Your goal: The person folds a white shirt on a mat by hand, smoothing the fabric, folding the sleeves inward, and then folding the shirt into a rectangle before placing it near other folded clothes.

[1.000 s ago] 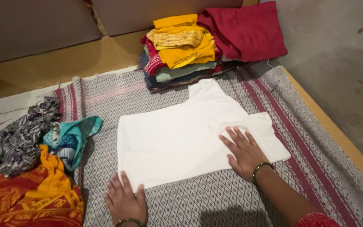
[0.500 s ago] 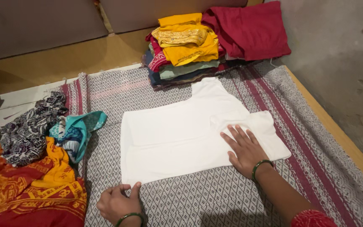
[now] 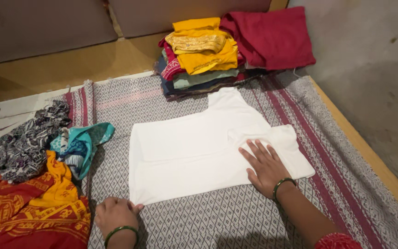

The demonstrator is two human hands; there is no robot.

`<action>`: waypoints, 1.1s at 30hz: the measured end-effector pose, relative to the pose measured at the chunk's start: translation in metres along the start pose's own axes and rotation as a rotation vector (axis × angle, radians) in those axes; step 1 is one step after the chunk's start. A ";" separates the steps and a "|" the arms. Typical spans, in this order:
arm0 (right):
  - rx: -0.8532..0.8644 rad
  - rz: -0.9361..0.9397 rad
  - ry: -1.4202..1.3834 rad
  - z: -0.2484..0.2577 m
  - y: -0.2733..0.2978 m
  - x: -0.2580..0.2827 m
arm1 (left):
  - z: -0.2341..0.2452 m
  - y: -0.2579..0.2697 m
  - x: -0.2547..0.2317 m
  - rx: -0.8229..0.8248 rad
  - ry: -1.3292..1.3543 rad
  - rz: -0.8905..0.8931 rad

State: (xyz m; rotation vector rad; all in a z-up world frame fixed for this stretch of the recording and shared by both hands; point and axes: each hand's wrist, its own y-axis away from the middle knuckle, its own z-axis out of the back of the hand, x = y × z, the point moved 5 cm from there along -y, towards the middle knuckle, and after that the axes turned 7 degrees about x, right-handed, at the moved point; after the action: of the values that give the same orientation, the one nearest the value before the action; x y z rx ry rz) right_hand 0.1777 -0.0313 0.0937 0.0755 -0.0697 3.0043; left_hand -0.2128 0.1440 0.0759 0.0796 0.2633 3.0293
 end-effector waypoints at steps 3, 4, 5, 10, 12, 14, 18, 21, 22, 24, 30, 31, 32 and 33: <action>0.006 0.002 -0.023 0.002 0.001 0.002 | 0.024 0.002 -0.010 0.173 -0.015 0.096; 0.004 0.003 -0.025 0.003 0.001 0.002 | 0.031 -0.003 -0.014 0.336 -0.012 0.183; 0.002 0.003 -0.027 0.003 0.001 0.003 | 0.035 0.000 -0.016 0.498 -0.011 0.270; 0.043 -0.016 -0.011 0.004 0.001 0.003 | 0.066 0.044 -0.115 -0.124 0.150 -0.326; 0.044 -0.018 0.006 0.004 0.000 0.003 | 0.060 0.069 -0.176 0.027 0.361 -0.614; 0.060 -0.014 0.005 0.003 -0.001 0.004 | 0.051 0.093 -0.218 0.372 0.334 -0.767; 0.067 -0.022 0.006 0.003 -0.001 0.003 | 0.028 0.085 -0.210 0.499 0.137 -0.664; 0.113 -0.036 0.008 0.001 -0.002 0.002 | 0.003 0.038 -0.133 0.211 0.115 -0.418; 0.097 -0.029 -0.004 0.003 -0.002 0.002 | -0.001 0.014 -0.103 0.105 0.109 -0.342; 0.075 -0.025 -0.014 0.005 -0.002 0.001 | -0.017 -0.015 -0.054 0.132 -0.020 -0.170; 0.049 -0.016 -0.049 0.006 0.000 0.002 | -0.021 -0.021 -0.067 -0.075 -0.070 -0.034; 0.046 -0.010 -0.047 0.005 -0.001 0.003 | -0.015 -0.015 -0.086 -0.106 -0.033 -0.167; 0.043 -0.003 -0.046 0.004 0.000 0.003 | -0.009 -0.004 -0.106 -0.134 0.004 -0.299; 0.041 -0.010 -0.043 0.003 0.001 0.003 | -0.007 0.007 -0.133 -0.030 0.205 -0.451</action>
State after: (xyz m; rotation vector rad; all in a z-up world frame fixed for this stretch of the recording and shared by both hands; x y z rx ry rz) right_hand 0.1748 -0.0324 0.0973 0.1448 -0.0120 2.9946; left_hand -0.0819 0.1225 0.0646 -0.2582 0.2159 2.5896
